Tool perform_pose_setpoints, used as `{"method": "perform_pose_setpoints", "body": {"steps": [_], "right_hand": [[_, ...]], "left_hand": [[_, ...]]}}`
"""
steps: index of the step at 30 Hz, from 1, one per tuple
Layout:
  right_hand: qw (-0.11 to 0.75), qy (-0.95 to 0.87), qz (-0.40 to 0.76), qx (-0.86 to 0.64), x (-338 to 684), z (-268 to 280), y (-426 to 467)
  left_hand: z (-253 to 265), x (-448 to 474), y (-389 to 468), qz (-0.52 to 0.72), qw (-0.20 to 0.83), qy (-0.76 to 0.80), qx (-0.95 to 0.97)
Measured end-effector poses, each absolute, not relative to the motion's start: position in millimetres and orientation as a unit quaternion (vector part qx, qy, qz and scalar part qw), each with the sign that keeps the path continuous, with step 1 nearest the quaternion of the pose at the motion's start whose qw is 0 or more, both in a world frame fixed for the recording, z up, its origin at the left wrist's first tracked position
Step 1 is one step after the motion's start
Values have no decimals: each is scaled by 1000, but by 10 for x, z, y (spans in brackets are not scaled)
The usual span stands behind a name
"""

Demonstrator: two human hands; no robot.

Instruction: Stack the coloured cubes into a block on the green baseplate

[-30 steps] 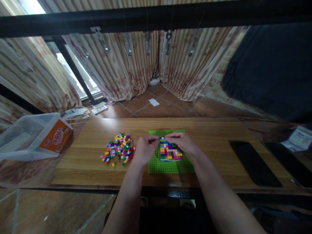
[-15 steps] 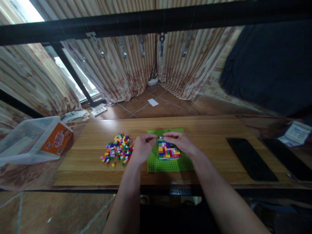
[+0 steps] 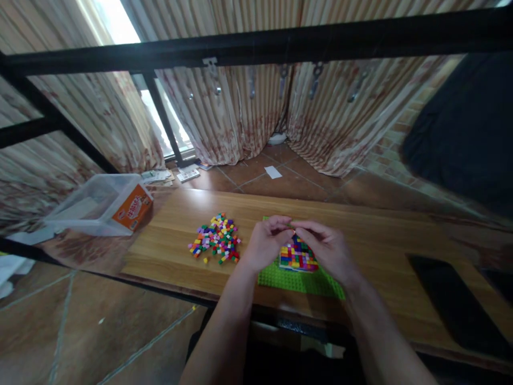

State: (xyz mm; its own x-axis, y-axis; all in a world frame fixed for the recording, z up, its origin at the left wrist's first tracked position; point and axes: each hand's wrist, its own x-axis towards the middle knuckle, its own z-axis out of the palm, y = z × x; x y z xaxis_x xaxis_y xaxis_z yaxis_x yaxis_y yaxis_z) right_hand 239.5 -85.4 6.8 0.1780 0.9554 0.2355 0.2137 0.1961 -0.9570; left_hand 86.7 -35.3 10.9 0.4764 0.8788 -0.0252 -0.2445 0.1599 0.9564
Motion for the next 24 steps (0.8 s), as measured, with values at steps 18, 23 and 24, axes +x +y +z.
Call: {"method": "perform_pose_setpoints", "body": {"steps": [18,23,24], "right_hand": [[539,-527,269,-600,2571,6,-876],[452,-603,212,-623,2656,-13,-894],[439,-614,208,-622,2648,-14,-896]], "left_hand": [[169,768,-322,453,703,348,423],[170,609,-212,511,632,430,392],[156,602,-199,506,626,437,401]]}}
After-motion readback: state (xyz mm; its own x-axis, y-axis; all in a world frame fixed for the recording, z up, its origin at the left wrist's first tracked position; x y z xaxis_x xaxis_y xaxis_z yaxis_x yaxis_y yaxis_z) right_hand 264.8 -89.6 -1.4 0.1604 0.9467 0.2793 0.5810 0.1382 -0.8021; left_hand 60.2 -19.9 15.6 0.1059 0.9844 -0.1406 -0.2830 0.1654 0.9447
